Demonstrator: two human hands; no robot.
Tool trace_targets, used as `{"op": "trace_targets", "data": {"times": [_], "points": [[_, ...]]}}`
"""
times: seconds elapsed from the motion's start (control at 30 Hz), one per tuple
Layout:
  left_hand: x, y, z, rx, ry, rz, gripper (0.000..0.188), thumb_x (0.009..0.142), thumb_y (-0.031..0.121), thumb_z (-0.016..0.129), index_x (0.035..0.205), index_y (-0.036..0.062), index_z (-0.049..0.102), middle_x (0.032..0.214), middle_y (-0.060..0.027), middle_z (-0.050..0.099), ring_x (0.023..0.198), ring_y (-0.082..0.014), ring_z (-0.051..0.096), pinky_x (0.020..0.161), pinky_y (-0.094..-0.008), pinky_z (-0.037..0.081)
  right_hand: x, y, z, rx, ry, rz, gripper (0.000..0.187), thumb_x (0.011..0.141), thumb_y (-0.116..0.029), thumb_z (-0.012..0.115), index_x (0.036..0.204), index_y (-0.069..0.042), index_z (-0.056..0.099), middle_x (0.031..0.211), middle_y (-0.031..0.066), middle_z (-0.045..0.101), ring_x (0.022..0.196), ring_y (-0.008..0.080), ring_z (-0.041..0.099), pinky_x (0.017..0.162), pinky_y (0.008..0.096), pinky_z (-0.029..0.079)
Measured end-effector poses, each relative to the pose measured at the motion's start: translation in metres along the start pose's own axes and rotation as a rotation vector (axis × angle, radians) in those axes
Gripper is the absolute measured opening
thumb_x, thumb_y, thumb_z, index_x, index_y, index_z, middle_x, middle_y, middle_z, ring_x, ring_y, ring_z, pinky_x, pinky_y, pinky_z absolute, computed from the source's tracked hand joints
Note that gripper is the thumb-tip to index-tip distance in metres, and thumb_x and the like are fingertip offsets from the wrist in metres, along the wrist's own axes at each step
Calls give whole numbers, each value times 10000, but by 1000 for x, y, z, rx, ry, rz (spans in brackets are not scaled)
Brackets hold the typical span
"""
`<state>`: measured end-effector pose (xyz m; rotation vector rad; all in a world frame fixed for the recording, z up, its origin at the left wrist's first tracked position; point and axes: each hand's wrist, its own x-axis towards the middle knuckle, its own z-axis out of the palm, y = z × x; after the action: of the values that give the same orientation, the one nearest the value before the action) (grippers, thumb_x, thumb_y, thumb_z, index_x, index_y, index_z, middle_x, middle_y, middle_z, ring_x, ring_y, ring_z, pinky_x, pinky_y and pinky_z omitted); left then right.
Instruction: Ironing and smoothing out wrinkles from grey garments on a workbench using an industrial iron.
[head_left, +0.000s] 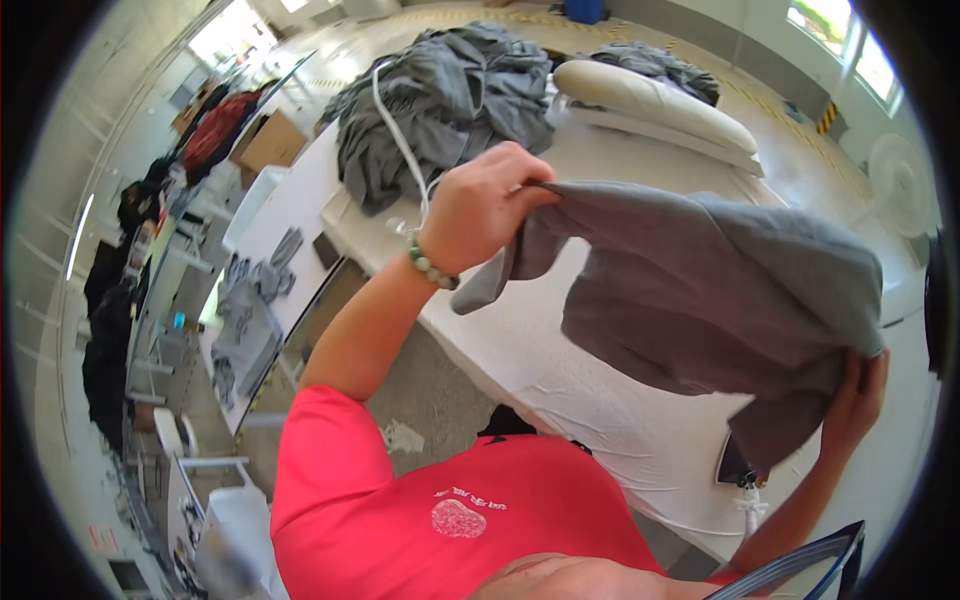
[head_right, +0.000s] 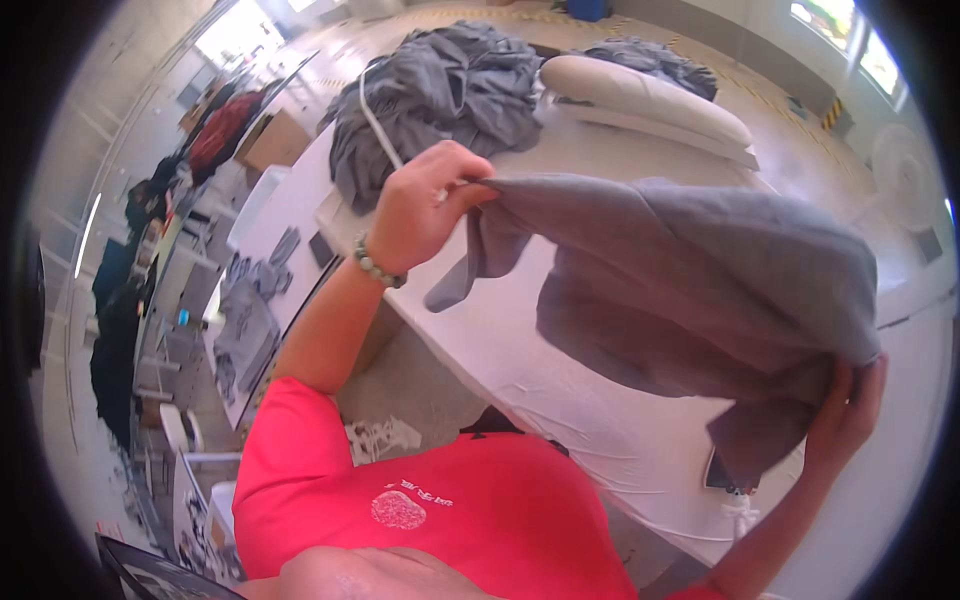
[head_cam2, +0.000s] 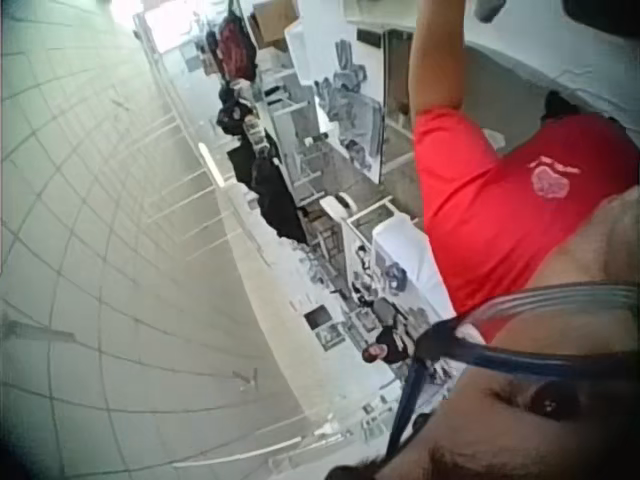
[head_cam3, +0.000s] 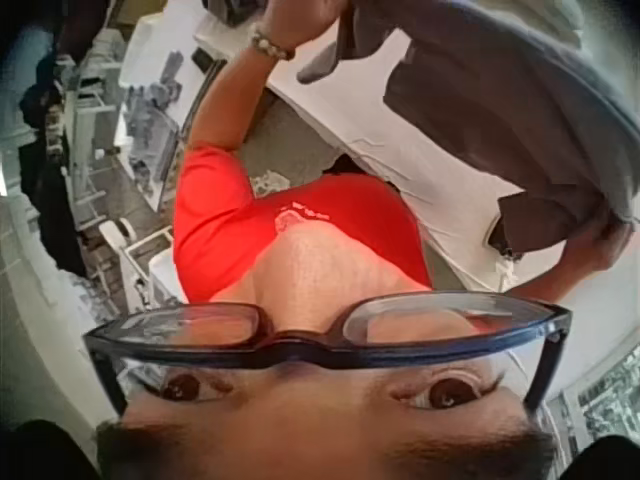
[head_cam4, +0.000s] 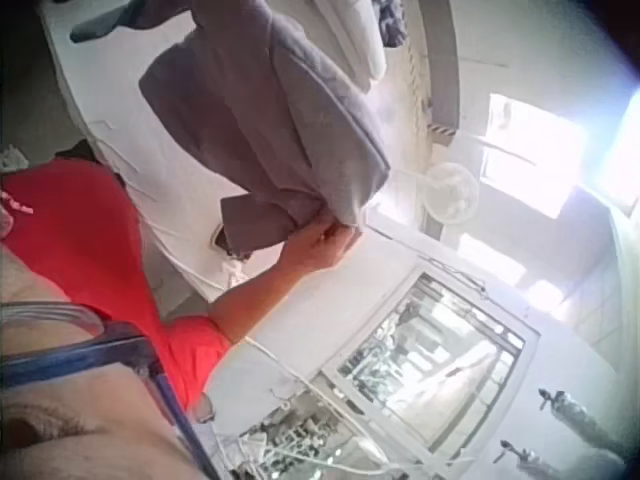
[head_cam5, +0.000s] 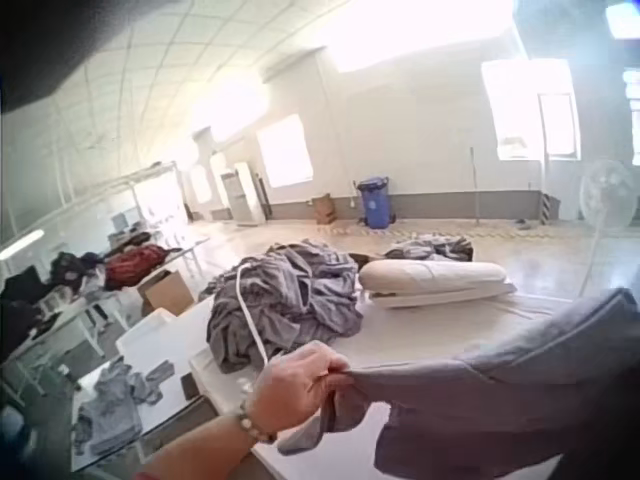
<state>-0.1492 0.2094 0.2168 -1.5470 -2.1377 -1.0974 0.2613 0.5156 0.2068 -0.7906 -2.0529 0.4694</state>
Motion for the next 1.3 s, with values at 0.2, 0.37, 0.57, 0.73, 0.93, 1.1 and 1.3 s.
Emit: {"op": "trace_targets", "data": {"times": [0.2,0.37,0.57,0.73,0.93,1.1,1.3], "points": [[70,-74,9,44,-4,384,122,861,170,769,922,96,694,908,-34,680,787,-287,692,681,-357,563,-52,-58,-7,-199,1,178,158,1012,4,565,1154,9,635,1081,108,635,1055,204,627,924,299,483],[119,-107,14,-12,-142,391,146,833,67,784,963,73,715,898,-76,678,782,-285,693,698,-348,554,-89,-127,24,-123,-404,503,148,978,37,582,1117,18,630,1040,60,615,1011,139,591,884,235,455],[186,-107,62,-204,-132,471,110,914,123,718,1013,83,743,805,-63,682,672,-219,674,610,-334,523,-137,-192,51,245,205,628,80,999,-10,584,1065,15,623,1039,-11,578,916,88,501,818,207,408],[210,-67,191,-734,-974,-169,150,1031,136,631,1122,38,698,773,-31,716,626,-84,646,536,-213,470,-168,-138,82,293,285,946,157,1055,-166,614,959,-41,619,903,-69,513,853,32,431,765,201,362],[232,7,384,-672,-984,358,218,1038,198,626,1119,0,667,884,-67,751,808,-145,719,763,-273,582,-169,-46,22,-175,424,927,220,1069,-272,631,991,-72,684,906,-80,540,878,33,456,809,214,390],[296,77,425,-1074,-790,283,213,1021,152,630,1084,-43,690,907,-103,744,854,-176,721,747,-335,584,-117,-71,-21,-252,554,760,236,1064,-279,643,1044,-51,699,972,-62,612,905,41,498,863,205,408],[267,36,450,-848,-653,372,185,979,114,660,1094,-26,694,865,-115,737,831,-192,714,764,-314,566,-121,-93,54,-427,393,646,161,1051,-164,652,974,-24,674,896,-30,617,873,66,533,792,234,446]]}}
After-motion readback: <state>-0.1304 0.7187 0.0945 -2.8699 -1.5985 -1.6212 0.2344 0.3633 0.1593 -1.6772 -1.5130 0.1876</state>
